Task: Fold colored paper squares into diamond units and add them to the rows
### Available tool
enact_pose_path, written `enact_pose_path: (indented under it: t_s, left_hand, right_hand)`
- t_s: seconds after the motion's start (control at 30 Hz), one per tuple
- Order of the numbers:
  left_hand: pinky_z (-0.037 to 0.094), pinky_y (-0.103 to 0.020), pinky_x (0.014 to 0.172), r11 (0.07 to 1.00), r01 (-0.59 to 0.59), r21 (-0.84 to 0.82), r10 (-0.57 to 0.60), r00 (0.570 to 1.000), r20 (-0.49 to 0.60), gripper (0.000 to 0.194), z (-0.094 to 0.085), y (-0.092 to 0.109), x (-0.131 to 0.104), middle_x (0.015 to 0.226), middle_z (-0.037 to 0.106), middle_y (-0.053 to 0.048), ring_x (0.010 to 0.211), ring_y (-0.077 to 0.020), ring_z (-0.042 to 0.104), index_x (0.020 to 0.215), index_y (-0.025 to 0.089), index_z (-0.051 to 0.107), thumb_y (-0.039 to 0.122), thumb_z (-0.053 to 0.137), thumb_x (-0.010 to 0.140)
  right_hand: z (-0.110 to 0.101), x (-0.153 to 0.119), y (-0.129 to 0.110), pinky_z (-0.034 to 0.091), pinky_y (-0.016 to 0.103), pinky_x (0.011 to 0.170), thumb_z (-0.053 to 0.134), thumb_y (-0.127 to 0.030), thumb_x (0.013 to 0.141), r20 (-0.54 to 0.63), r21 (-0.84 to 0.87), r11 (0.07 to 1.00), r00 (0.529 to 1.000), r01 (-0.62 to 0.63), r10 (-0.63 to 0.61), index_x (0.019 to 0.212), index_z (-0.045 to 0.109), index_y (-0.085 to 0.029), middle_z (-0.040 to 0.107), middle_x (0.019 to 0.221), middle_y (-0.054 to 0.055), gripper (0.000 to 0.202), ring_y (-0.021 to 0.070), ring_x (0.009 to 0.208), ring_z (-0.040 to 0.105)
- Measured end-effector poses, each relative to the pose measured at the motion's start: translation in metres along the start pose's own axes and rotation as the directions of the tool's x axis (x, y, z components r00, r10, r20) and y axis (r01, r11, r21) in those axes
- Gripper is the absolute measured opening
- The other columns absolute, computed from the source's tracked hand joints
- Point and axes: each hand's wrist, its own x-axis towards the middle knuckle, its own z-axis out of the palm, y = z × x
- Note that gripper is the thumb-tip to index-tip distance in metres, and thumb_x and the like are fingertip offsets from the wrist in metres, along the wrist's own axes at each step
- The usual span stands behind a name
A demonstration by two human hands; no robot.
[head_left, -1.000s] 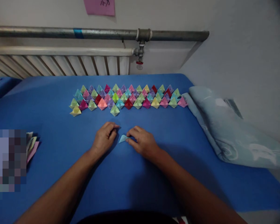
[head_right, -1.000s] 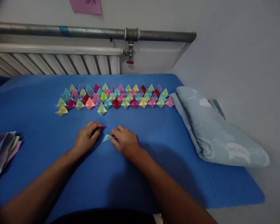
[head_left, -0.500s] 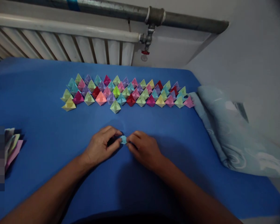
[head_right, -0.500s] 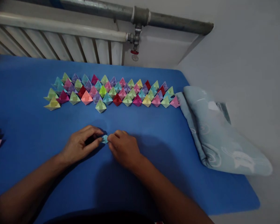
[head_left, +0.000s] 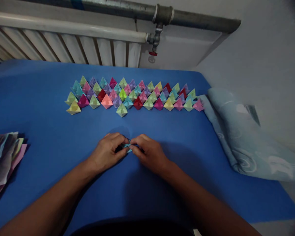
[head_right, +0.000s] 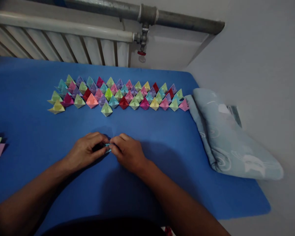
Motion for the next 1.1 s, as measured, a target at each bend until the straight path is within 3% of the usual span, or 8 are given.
enact_pose_path:
  t_s: [0.47,0.7,1.1]
  left_hand:
    - [0.049,-0.030,0.072,1.000,-0.006,-0.029,0.007,1.000,0.028,0.011,-0.0049,0.0031,-0.0026,0.084,0.069,-0.001,0.076,-0.0148,0.064,0.088,0.021,0.063,0.025,0.053,0.089]
    - [0.048,-0.028,0.071,0.999,-0.022,-0.039,0.023,1.000,0.019,0.015,-0.0041,0.0030,-0.0011,0.080,0.067,0.000,0.075,-0.0135,0.063,0.085,0.021,0.063,0.024,0.050,0.091]
    - [0.049,-0.026,0.070,0.996,0.012,-0.086,-0.009,1.000,0.028,0.017,-0.0075,0.0004,0.0002,0.082,0.067,-0.001,0.076,-0.0134,0.062,0.083,0.020,0.064,0.025,0.049,0.091]
  right_hand:
    - [0.0002,0.0006,0.0009,0.043,0.025,0.074,0.049,-0.021,0.093,0.082,-0.044,0.997,0.995,0.067,-0.064,0.098,0.063,-0.020,0.062,0.087,0.002,0.015,0.0137,0.080,0.058]
    - [0.0007,0.0009,-0.0006,0.043,0.025,0.078,0.049,-0.018,0.092,0.077,-0.032,0.997,0.995,0.063,-0.060,0.097,0.062,-0.020,0.063,0.090,0.003,0.014,0.0138,0.084,0.058]
    - [-0.0019,0.0007,-0.0014,0.042,0.026,0.071,0.047,-0.017,0.092,0.046,-0.033,0.999,0.998,0.037,-0.035,0.091,0.060,-0.019,0.062,0.085,0.003,0.013,0.0142,0.077,0.056]
